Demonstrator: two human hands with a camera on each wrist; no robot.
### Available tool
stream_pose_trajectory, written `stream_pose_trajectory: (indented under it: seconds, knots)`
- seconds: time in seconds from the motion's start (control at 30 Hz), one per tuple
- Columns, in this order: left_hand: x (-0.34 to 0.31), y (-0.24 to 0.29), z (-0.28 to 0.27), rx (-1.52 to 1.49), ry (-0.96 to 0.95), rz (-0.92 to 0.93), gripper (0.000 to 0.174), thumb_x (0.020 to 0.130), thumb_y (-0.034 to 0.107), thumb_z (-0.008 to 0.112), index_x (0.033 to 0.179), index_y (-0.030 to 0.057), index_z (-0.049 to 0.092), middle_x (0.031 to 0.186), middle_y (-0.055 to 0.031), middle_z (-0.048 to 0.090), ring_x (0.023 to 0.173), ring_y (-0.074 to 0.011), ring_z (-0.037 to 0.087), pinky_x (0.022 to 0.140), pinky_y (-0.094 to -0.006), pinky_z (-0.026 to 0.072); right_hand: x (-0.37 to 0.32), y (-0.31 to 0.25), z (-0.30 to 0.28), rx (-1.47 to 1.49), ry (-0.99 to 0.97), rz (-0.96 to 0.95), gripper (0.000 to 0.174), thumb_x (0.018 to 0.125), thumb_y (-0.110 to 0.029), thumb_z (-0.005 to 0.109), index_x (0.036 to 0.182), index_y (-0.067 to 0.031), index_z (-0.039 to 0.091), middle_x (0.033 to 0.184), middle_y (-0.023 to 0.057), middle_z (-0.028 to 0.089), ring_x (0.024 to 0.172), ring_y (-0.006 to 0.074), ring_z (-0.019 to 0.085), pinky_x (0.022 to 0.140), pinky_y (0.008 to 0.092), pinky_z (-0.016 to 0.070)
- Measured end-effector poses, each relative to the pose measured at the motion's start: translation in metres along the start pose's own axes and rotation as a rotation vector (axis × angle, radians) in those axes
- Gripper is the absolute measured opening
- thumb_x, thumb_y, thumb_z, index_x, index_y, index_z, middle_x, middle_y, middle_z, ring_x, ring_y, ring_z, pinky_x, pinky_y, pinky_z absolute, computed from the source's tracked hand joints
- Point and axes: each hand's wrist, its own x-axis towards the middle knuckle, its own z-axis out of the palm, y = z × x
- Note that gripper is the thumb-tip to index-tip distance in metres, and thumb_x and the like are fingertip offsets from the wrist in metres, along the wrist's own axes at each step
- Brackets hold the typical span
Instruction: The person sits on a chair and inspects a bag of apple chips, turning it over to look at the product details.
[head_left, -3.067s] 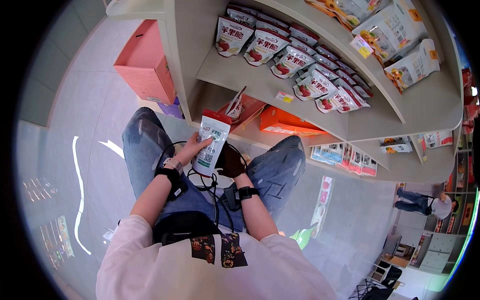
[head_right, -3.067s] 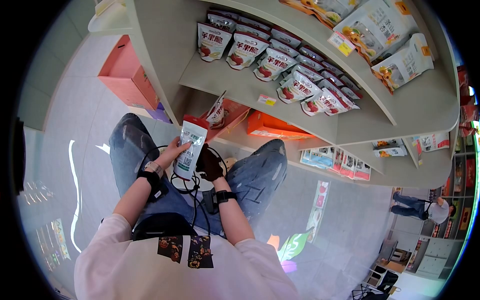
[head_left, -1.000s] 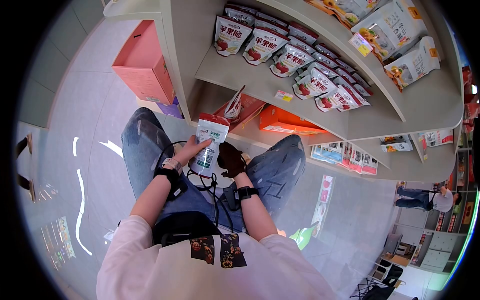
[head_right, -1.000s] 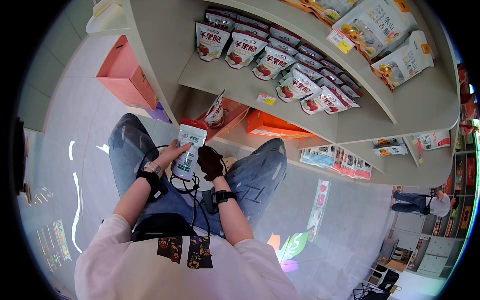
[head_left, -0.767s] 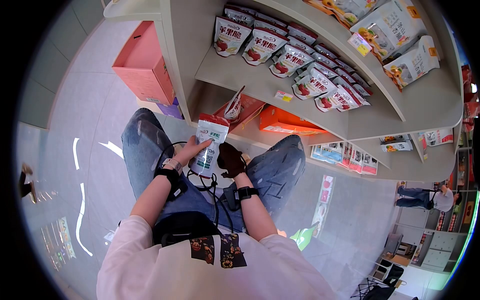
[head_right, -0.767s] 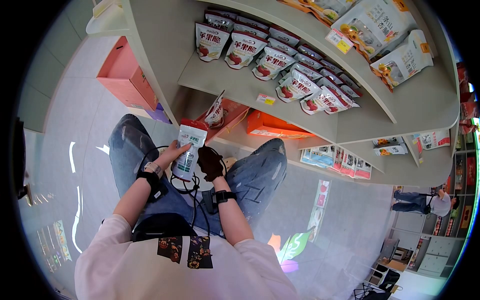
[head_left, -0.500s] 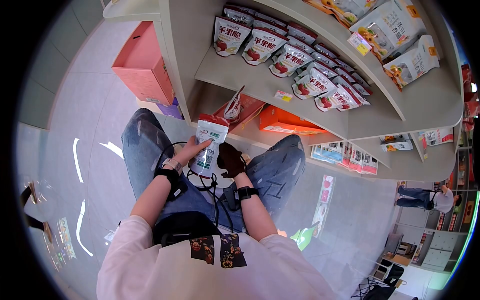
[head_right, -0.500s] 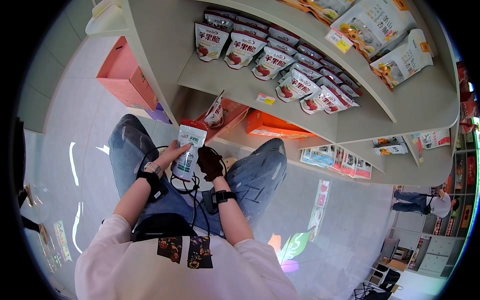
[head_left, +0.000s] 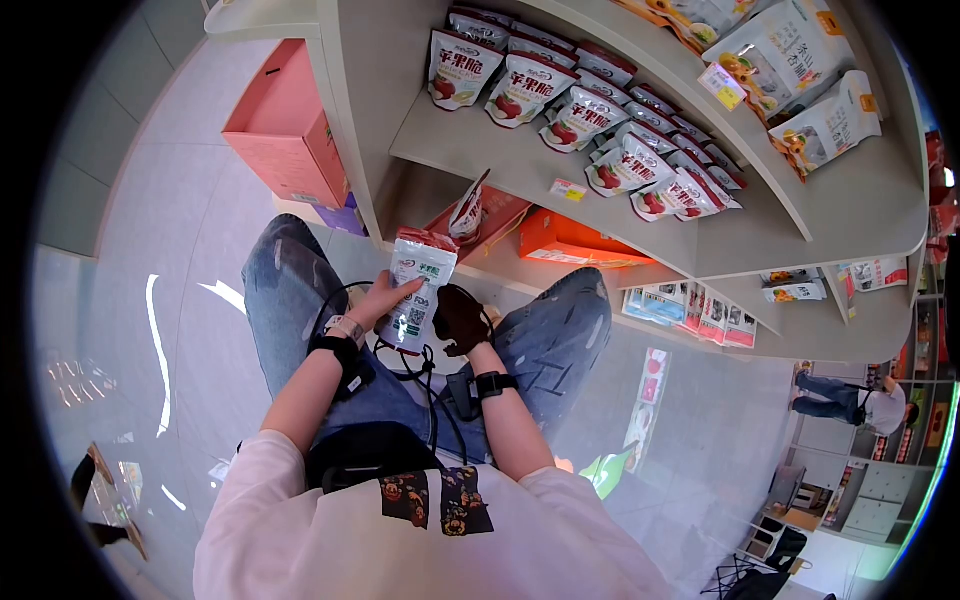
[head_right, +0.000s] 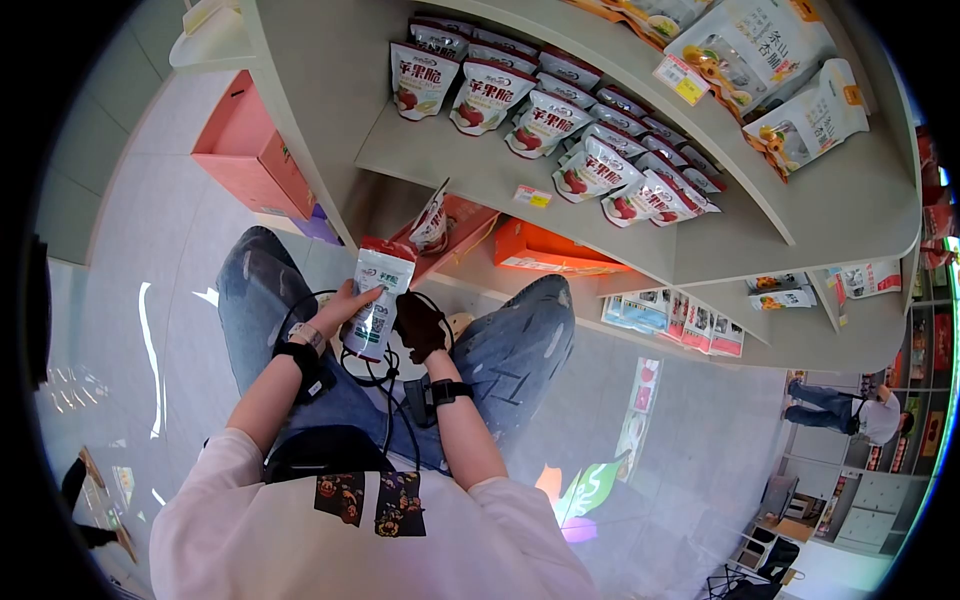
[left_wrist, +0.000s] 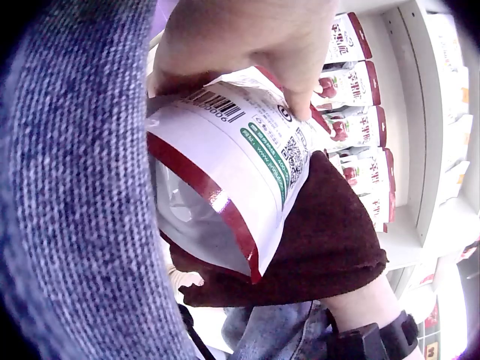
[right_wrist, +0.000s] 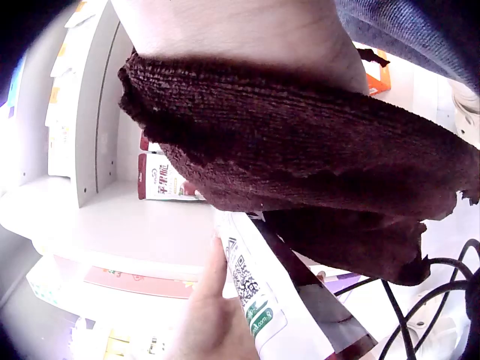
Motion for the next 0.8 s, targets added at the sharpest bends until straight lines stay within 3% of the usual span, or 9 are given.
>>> stream_pose_trajectory:
  seconds: [0.17,0.27,0.33,0.43,0.47,0.57,0.63,0.77,0.8]
  knots:
    - [0.003,-0.005,0.001,-0.04,0.056,0.025,0.069,0.075,0.038,0.065,0.115,-0.01,0.035,0.108,-0.0179,0.052,0.097,-0.0205,0.054,0.081,-0.03,0.0441,0.001,-0.01,-0.011,0.194,-0.096,0.172,0.014,0.08,-0.012,0.043,0.086,0.0009,0.048,0.074,0.0153,0.053,0.07,0.0272,0.055,0.06,0.035,0.0431]
    - [0.011,-0.015,-0.002,-0.047,0.044,0.009,0.067,0.077,0.038,0.063,0.115,-0.01,0.035,0.109,-0.0182,0.052,0.097,-0.0205,0.053,0.081,-0.0299,0.0439,-0.002,0.009,0.011,0.055,0.035,0.032,0.014,0.082,-0.012,0.042,0.085,0.0007,0.047,0.07,0.0137,0.053,0.064,0.0249,0.054,0.056,0.034,0.0428]
    - [0.012,-0.016,-0.002,-0.052,0.032,0.005,0.066,0.078,0.038,0.062,0.115,-0.0097,0.035,0.109,-0.0182,0.052,0.097,-0.0206,0.053,0.081,-0.0299,0.0437,0.001,0.01,0.013,0.044,-0.005,0.062,0.024,0.066,-0.012,0.053,0.086,-0.0007,0.047,0.072,0.0132,0.052,0.067,0.027,0.053,0.059,0.0346,0.0428]
    - [0.011,-0.014,-0.001,-0.055,0.035,-0.001,0.065,0.079,0.037,0.062,0.115,-0.0091,0.035,0.109,-0.018,0.052,0.098,-0.021,0.053,0.082,-0.0298,0.0435,0.005,0.008,0.008,0.175,-0.211,0.263,0.062,0.034,-0.011,0.075,0.088,-0.0032,0.046,0.079,0.0136,0.051,0.079,0.0331,0.051,0.068,0.0367,0.0431]
    - [0.011,-0.014,-0.001,-0.056,0.035,-0.001,0.065,0.078,0.037,0.062,0.115,-0.0091,0.035,0.109,-0.0181,0.052,0.098,-0.021,0.053,0.082,-0.0299,0.0436,0.004,0.006,0.005,0.142,-0.201,0.238,0.061,0.035,-0.01,0.075,0.088,-0.0031,0.046,0.08,0.0137,0.051,0.079,0.0331,0.051,0.068,0.0368,0.0431]
    - [0.013,-0.016,-0.002,-0.067,0.031,0.0,0.066,0.078,0.038,0.061,0.116,-0.009,0.034,0.11,-0.0183,0.051,0.098,-0.0212,0.053,0.082,-0.03,0.0433,0.004,0.004,0.003,0.326,-0.189,0.304,0.026,0.07,-0.018,0.05,0.09,-0.0013,0.046,0.074,0.01,0.052,0.063,0.0227,0.052,0.051,0.0321,0.0415]
    - [0.016,-0.021,-0.004,-0.085,0.021,0.002,0.068,0.078,0.04,0.061,0.118,-0.0085,0.033,0.112,-0.0181,0.051,0.1,-0.0212,0.052,0.084,-0.0302,0.0425,0.005,-0.007,-0.007,0.475,-0.118,0.291,0.024,0.088,-0.023,0.038,0.094,-0.0012,0.046,0.072,0.0076,0.052,0.056,0.0163,0.053,0.042,0.0284,0.0409]
    - [0.019,-0.022,-0.006,-0.198,0.01,-0.025,0.073,0.079,0.043,0.059,0.123,-0.0073,0.03,0.116,-0.0168,0.048,0.104,-0.0212,0.05,0.088,-0.03,0.0396,0.006,-0.016,-0.009,0.667,0.101,0.178,0.03,0.088,-0.026,0.04,0.108,-0.0042,0.041,0.079,0.0071,0.053,0.06,0.0136,0.055,0.042,0.0242,0.0438]
    - [0.017,-0.018,-0.006,-0.207,0.001,-0.033,0.075,0.079,0.044,0.058,0.124,-0.0071,0.028,0.117,-0.0162,0.048,0.106,-0.0212,0.049,0.089,-0.0296,0.0387,0.005,-0.014,-0.007,0.671,0.094,0.167,0.036,0.08,-0.022,0.046,0.112,-0.0051,0.041,0.086,0.0087,0.051,0.068,0.0171,0.053,0.049,0.0257,0.0438]
